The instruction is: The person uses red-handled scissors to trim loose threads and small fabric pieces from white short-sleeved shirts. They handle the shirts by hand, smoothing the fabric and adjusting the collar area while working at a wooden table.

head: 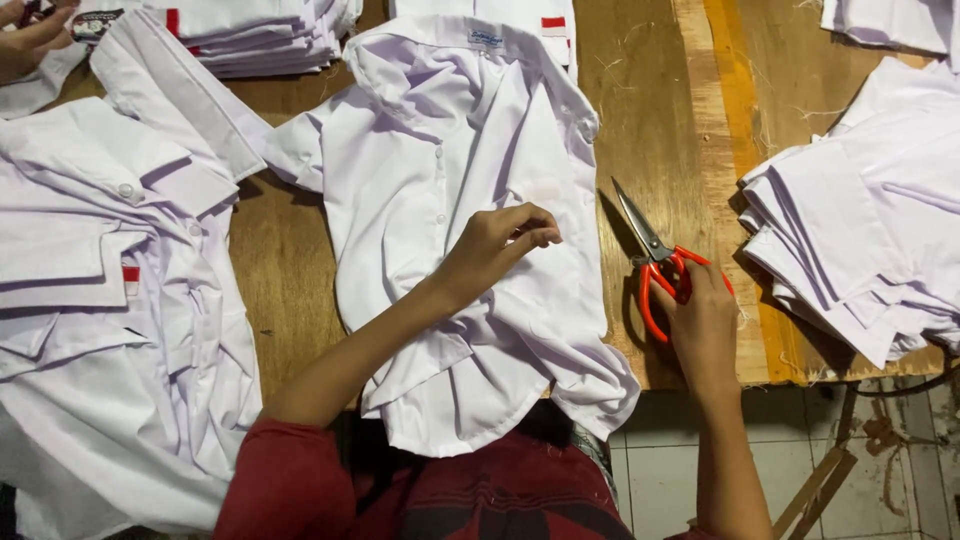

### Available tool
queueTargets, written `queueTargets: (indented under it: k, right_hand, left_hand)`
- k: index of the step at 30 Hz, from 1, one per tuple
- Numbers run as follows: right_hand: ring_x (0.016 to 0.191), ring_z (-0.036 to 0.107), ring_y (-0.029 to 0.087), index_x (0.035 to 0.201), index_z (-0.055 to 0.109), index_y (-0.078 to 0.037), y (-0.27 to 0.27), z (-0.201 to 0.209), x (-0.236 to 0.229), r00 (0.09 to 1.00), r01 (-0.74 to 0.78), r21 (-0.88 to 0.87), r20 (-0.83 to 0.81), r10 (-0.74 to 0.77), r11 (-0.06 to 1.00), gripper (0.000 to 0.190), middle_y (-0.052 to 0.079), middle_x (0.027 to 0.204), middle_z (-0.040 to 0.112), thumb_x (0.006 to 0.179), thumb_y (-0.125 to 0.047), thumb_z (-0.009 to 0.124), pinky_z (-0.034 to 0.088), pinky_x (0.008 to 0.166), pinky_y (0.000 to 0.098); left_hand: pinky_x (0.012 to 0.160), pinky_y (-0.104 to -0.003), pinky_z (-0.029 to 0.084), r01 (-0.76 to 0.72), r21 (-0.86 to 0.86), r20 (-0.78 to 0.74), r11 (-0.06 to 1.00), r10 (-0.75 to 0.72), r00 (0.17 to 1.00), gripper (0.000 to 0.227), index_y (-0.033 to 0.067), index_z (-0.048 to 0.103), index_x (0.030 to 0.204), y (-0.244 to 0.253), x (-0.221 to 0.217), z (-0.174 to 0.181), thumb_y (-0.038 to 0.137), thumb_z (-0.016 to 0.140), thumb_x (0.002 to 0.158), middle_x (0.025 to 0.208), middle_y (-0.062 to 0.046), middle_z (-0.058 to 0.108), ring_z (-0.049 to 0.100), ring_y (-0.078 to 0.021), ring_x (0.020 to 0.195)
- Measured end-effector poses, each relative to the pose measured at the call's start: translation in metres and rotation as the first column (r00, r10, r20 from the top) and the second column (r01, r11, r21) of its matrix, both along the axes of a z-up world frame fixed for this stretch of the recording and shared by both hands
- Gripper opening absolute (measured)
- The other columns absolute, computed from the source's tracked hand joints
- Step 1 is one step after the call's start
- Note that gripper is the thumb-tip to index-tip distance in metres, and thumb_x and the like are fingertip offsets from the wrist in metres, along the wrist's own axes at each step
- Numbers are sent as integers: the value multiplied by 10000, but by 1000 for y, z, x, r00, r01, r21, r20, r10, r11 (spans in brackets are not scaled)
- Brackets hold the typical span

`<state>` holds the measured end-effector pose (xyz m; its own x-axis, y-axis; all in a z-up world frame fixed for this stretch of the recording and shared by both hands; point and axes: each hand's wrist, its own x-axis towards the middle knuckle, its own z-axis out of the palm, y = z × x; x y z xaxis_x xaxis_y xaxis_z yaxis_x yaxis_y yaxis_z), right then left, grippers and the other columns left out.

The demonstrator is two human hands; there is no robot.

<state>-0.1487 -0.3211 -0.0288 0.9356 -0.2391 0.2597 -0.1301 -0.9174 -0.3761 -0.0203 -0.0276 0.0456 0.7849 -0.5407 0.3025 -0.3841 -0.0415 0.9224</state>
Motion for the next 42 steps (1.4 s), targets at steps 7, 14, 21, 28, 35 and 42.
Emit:
queueTargets:
  k: [7,14,21,28,35,42]
  right_hand:
    - [1026,648,518,1296,628,90,30,40,7,983,127,106,-143,-112,986,542,260,1080,614,956,-309,766,535,825,609]
    - [1071,612,433,1315,619,20,17,3,22,994,110,-28,19,-109,994,513,188,1120,556,921,-250,807,540,823,532]
    - [872,608,299,1072,709,-107,36,30,13,937,-289,192,256,237,938,88,66,896,597,1007,-167,714,493,776,412]
    - [924,676,227,1033,770,-169,115,37,-12,774,-602,39,274,571,797,131,6,1014,730,923,-232,736,507,766,362]
    - [865,730,297,967,812,-140,53,37,-17,878,-471,328,262,400,819,74,50,940,777,900,-162,791,561,768,411]
    - [1101,616,388,1251,689,-60,23,45,59,904,-377,-51,196,380,925,405,133,1197,625,902,142,648,535,875,510]
  left_hand:
    - [770,-404,621,152,-6,81,988,-151,985,165,21,649,1076,-42,-4,12,174,594,1053,887,-192,736,763,-289,859]
    - [881,-453,601,273,150,266,950,-305,914,224,16,578,1232,-98,29,-10,73,591,1015,1043,-205,733,738,-347,998]
    - [925,-484,542,258,376,521,890,-433,736,157,56,593,1145,-77,41,-47,114,525,1016,1108,-142,607,630,-363,1085]
    - [1136,-466,375,3,587,616,809,-450,647,323,165,600,1321,-28,31,-86,316,458,1074,1362,-77,604,534,-268,1347]
    - [1176,-413,355,-91,449,710,889,-293,640,320,168,607,1322,-20,26,-77,298,408,1107,1353,-51,615,539,-217,1359]
    - [1043,-502,489,225,324,458,919,-361,813,391,12,584,1302,0,-43,-50,287,531,1030,1231,-208,623,620,-390,1205]
